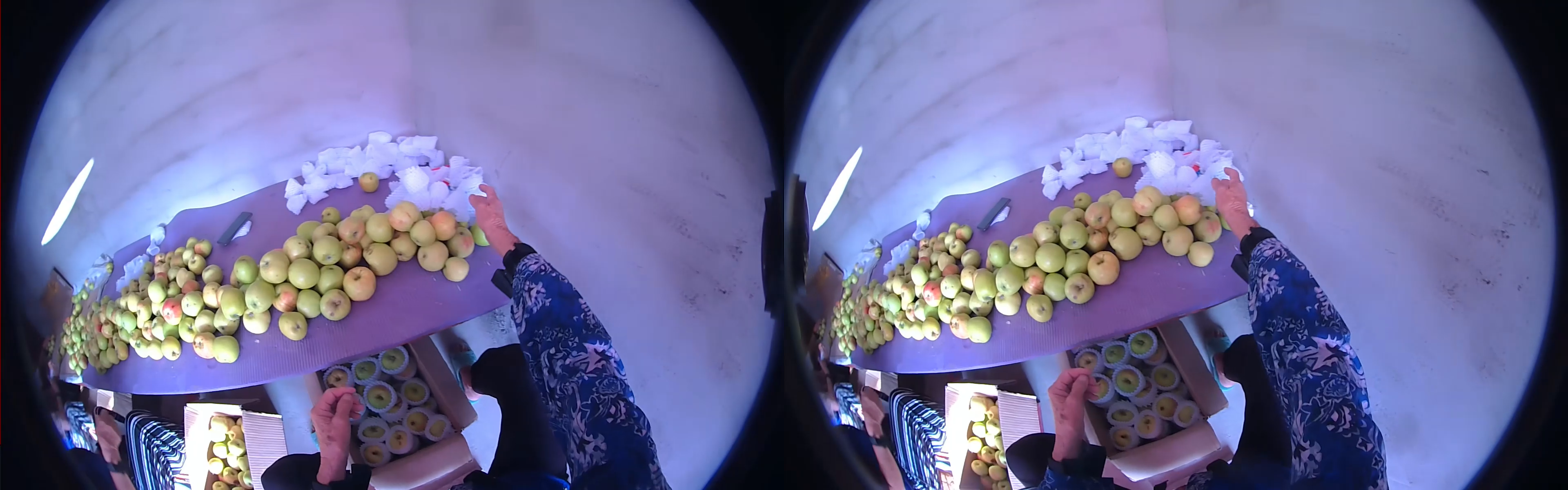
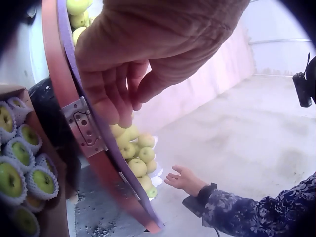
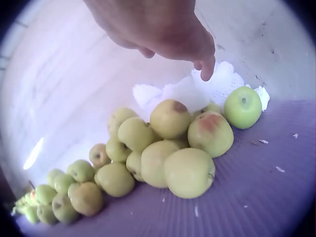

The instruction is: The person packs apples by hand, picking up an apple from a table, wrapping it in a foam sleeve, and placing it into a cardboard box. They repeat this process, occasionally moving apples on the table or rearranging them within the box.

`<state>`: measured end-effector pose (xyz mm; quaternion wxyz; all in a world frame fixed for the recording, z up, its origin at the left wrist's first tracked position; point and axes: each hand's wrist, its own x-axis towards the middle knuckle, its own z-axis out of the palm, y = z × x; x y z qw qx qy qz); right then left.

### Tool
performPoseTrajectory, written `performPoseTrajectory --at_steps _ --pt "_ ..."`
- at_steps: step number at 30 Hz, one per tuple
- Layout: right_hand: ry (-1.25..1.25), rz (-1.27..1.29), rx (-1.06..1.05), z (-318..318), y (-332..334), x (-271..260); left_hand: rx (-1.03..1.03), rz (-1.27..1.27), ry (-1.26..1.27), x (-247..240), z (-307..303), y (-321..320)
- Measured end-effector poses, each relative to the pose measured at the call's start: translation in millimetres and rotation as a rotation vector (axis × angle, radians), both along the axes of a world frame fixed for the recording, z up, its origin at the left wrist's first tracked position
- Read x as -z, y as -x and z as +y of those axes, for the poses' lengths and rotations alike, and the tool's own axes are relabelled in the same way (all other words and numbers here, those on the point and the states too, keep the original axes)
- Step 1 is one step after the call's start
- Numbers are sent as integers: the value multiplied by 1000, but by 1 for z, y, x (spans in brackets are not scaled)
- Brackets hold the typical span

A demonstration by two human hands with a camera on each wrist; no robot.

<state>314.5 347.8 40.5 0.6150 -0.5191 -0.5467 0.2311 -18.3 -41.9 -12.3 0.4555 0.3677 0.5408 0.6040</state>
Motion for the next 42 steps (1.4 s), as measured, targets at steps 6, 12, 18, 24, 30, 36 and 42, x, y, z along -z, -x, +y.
performPoseTrajectory --at_steps 6,12,18,24,30,36,42 --pt "236 -139 -24 17 9 -3 16 9 59 1 3 -3" --pt "101 -109 75 4 12 -9 32 55 70 5 4 -7" --pt "-89 -223 -74 -81 32 -46 63 99 42 -7 2 -16" --pt "-463 -818 -473 -220 90 -36 90 139 -50 -19 -3 -22" --pt "-564 -1089 -677 -299 140 7 -58 112 -111 -15 0 -21" --pt "-540 -1164 -759 -329 161 27 -211 511 -94 -11 4 -17" --pt "-456 -1195 -753 -344 158 34 -143 912 -57 3 0 -11"
